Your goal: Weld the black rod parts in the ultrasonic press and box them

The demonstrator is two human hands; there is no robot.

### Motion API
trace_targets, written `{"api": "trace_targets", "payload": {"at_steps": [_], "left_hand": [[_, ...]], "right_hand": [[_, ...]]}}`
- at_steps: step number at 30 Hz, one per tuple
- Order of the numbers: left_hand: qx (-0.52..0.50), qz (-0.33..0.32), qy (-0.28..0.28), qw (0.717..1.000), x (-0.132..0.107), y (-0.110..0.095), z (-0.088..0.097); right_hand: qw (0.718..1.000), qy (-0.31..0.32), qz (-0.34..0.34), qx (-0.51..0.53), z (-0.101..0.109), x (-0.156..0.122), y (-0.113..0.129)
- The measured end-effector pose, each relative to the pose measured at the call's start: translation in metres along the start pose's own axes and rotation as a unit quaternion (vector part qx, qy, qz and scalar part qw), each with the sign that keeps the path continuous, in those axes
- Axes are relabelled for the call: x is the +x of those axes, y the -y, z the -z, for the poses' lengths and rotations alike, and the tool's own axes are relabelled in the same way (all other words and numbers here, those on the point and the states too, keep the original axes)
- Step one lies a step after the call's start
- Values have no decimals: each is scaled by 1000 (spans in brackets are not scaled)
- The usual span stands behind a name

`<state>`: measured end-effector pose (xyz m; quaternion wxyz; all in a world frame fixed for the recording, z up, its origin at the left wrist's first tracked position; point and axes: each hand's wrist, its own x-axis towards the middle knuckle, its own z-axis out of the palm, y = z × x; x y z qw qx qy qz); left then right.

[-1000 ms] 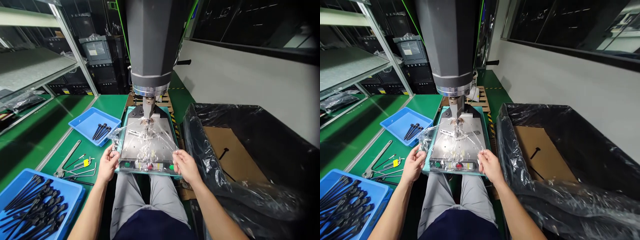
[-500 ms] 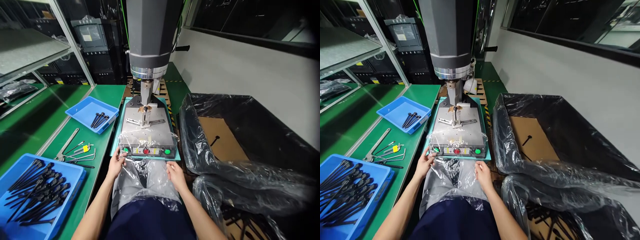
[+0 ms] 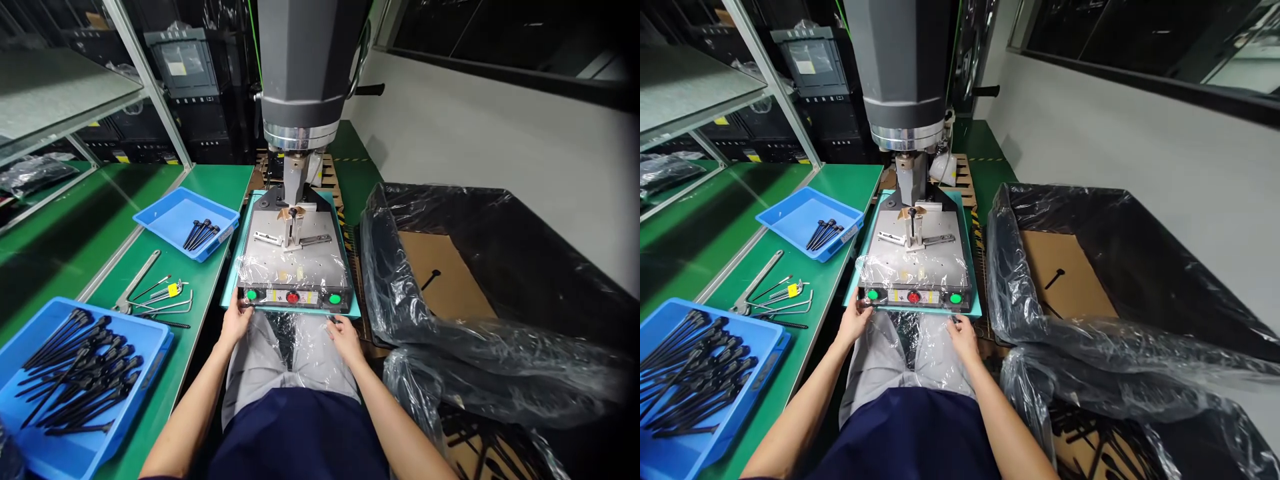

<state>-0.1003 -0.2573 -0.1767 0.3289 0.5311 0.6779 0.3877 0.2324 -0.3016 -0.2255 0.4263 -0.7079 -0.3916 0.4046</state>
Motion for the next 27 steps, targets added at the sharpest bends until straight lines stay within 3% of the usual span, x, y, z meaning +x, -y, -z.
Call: {"api": "trace_targets", "payload": {"at_steps": [3, 5, 8, 11, 14, 18, 22, 27], "left_hand": [[125, 1, -40, 991, 0, -8, 11], [164, -55, -88, 981, 2, -24, 19], [135, -142, -80, 977, 19, -64, 21], [79, -192, -40, 977, 53, -114, 9], [38, -226, -42, 973, 94, -163, -13], [28, -250, -66, 966, 145, -211, -41], [63, -250, -14, 966, 176, -231, -57], [42, -251, 28, 967, 192, -231, -64]], "right_hand": [[996, -44, 25, -68, 15, 2, -6], [988, -86, 60, -113, 26, 5, -4], [979, -96, 137, -119, 34, 18, 21], [975, -55, 195, -89, 26, 37, 66], [972, -11, 223, -70, 6, 52, 109], [968, 57, 238, -61, -18, 53, 135], [963, 111, 240, -46, -28, 46, 127], [967, 124, 221, -35, -25, 49, 106]]}}
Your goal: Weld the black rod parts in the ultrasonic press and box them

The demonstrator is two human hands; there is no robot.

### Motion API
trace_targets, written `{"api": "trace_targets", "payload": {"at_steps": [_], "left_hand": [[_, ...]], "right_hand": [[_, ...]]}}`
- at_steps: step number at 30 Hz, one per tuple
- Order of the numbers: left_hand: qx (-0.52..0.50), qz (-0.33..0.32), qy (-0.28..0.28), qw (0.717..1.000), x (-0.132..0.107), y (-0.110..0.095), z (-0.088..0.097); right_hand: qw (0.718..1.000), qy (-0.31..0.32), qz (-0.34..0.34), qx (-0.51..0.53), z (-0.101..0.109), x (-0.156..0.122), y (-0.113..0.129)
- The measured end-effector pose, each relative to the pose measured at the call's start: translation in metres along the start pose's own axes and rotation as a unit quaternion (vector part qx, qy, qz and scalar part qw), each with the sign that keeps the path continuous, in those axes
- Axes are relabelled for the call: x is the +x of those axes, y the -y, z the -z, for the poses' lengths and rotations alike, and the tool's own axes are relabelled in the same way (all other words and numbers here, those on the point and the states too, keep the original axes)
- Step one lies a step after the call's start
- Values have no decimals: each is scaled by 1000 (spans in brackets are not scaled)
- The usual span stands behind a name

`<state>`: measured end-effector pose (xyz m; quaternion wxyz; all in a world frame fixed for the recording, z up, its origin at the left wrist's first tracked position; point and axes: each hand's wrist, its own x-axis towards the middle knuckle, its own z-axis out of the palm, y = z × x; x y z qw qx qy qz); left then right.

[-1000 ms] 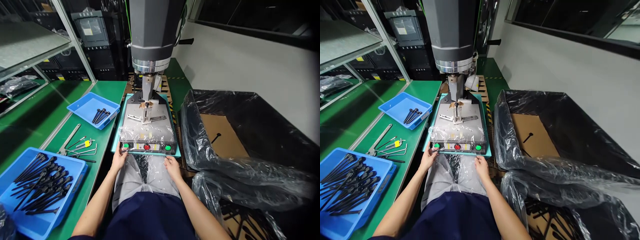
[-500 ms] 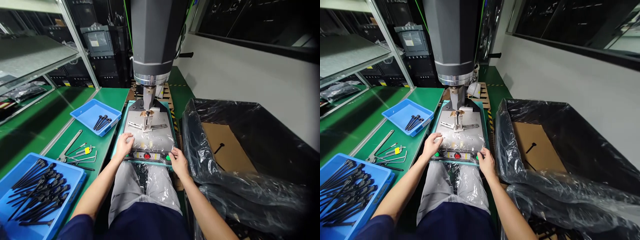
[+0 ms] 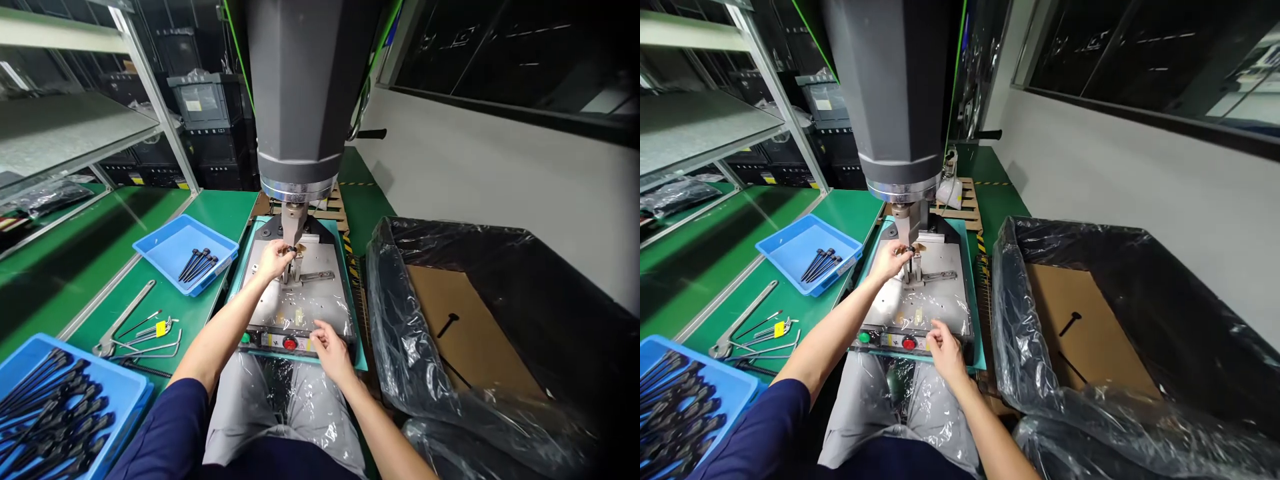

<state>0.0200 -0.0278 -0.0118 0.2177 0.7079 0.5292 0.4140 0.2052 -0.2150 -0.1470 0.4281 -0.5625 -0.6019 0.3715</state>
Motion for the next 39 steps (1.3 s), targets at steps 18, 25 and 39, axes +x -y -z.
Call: {"api": "trace_targets", "payload": {"at_steps": [18, 25, 39], "left_hand": [[-331, 90, 10, 939, -127, -29, 35], [-487, 198, 70, 848, -176, -26, 39], [-552, 225, 46, 801, -189, -23, 54]], "right_hand": [[970, 95, -14, 222, -6, 18, 91], [912, 156, -80, 372, -41, -7, 104], [905, 151, -104, 384, -54, -20, 121]]}}
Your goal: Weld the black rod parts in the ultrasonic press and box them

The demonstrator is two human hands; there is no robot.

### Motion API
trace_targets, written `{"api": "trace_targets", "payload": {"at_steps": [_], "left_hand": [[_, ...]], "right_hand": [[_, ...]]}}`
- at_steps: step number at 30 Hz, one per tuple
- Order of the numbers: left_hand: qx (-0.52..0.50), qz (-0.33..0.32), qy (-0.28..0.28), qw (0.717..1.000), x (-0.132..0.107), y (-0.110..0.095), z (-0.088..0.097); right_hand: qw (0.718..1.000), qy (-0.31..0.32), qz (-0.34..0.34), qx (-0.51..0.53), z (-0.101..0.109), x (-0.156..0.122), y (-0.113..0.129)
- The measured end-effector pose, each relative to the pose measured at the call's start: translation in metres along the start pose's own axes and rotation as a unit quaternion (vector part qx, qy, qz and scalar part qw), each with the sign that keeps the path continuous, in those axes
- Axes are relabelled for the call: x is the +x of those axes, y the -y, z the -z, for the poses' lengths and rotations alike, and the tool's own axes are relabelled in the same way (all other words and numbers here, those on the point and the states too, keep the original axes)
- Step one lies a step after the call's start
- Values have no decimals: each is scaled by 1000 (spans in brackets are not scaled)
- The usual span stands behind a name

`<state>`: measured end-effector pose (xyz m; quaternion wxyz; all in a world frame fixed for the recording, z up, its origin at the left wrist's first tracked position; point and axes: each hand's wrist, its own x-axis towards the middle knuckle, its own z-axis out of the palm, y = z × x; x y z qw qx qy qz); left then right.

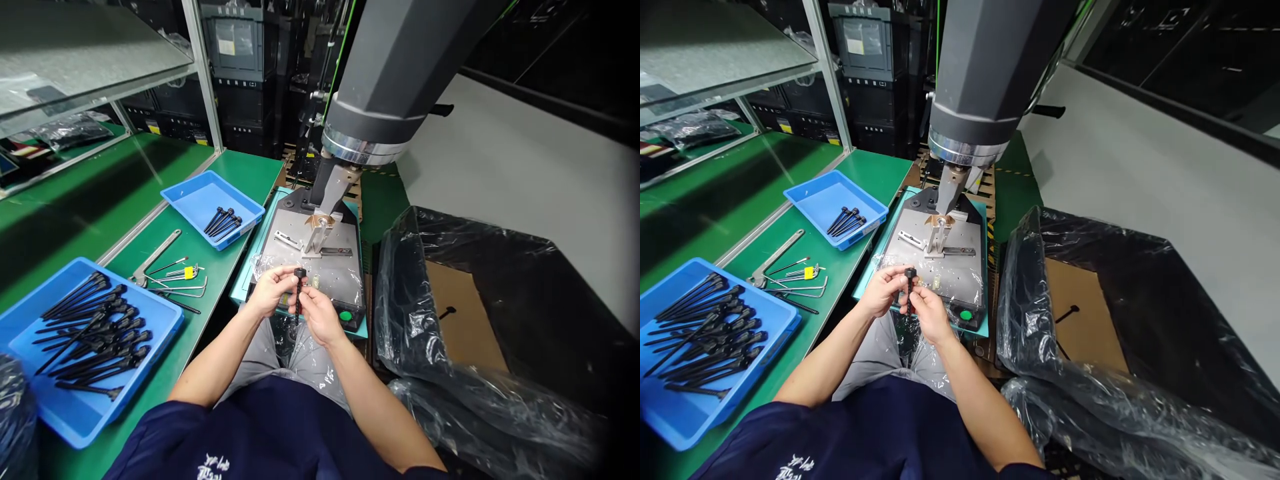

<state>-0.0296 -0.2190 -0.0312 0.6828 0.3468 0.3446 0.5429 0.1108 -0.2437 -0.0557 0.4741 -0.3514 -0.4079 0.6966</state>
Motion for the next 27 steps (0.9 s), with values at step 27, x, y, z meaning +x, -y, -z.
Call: {"api": "trace_targets", "payload": {"at_steps": [27], "left_hand": [[-89, 26, -31, 995, -15, -19, 11]], "right_hand": [[999, -2, 3, -38, -34, -1, 11]]}}
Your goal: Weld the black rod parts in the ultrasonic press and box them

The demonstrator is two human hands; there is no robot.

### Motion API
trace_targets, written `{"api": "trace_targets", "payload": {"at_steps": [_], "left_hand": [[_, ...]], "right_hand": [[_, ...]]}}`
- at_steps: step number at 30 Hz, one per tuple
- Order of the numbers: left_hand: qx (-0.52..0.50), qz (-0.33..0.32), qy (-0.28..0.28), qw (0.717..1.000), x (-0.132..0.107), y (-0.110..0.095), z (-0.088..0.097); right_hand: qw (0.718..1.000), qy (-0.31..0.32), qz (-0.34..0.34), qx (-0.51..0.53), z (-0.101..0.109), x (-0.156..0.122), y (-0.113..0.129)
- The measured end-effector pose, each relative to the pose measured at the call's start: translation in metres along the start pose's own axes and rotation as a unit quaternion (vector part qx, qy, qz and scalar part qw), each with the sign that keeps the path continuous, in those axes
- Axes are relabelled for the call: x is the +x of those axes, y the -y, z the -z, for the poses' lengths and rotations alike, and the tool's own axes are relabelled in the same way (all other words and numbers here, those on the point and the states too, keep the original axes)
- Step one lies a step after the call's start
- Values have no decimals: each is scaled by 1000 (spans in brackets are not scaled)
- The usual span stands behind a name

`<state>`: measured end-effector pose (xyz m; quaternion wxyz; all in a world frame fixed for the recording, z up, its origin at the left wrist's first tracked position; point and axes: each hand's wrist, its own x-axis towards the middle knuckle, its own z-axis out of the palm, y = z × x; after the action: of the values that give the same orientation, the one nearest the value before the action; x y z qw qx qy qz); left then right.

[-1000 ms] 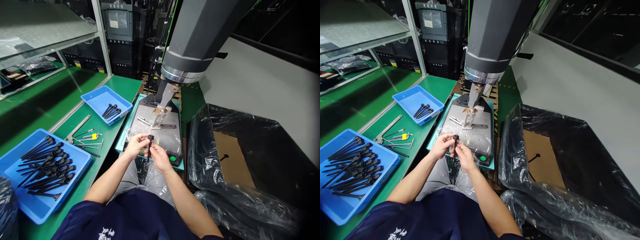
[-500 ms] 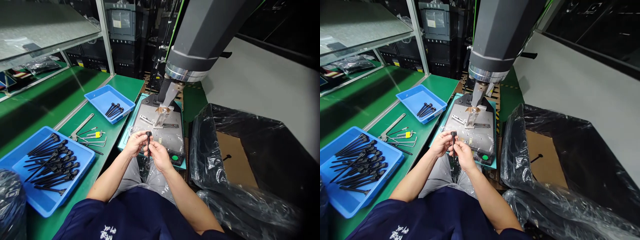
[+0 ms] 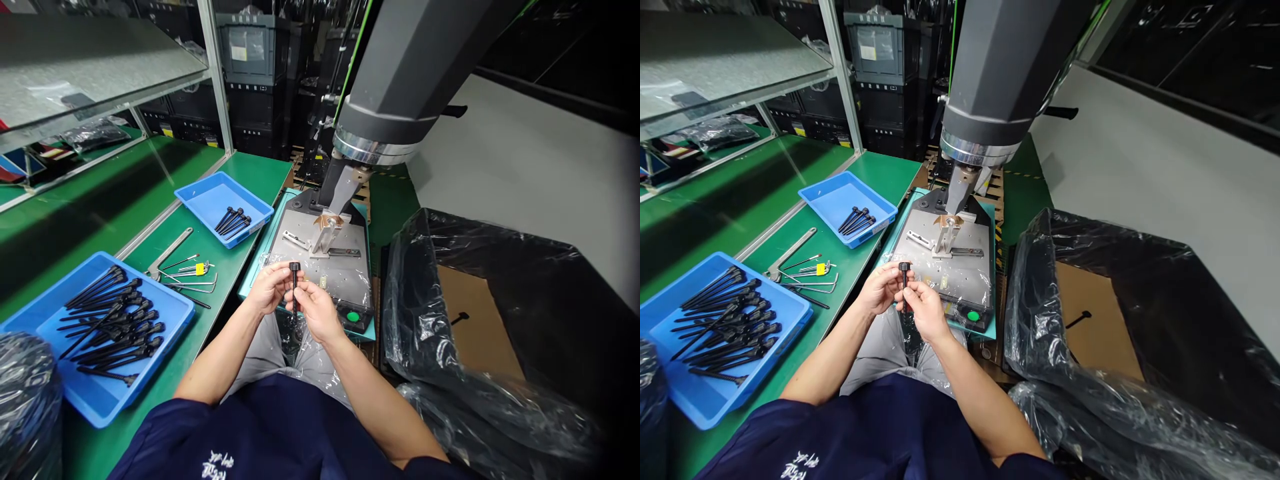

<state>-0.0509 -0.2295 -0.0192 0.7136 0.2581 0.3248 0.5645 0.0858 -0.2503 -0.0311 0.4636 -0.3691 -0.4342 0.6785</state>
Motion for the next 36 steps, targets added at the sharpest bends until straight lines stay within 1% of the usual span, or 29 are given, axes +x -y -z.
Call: {"api": "trace_targets", "payload": {"at_steps": [8, 13, 18, 28, 36], "left_hand": [[17, -17, -5, 1000, -3, -4, 1], [7, -25, -12, 1000, -6, -7, 0], [4, -25, -20, 999, -7, -8, 0], [12, -25, -7, 1000, -6, -8, 0], [18, -29, -15, 999, -4, -7, -1]], "right_hand": [[1000, 3, 11, -25, -7, 2, 4], [1000, 9, 9, -21, -9, 3, 4], [1000, 14, 16, -22, -9, 3, 3], [1000, 13, 19, -12, -9, 3, 2], [1000, 10, 18, -5, -9, 4, 4]]}}
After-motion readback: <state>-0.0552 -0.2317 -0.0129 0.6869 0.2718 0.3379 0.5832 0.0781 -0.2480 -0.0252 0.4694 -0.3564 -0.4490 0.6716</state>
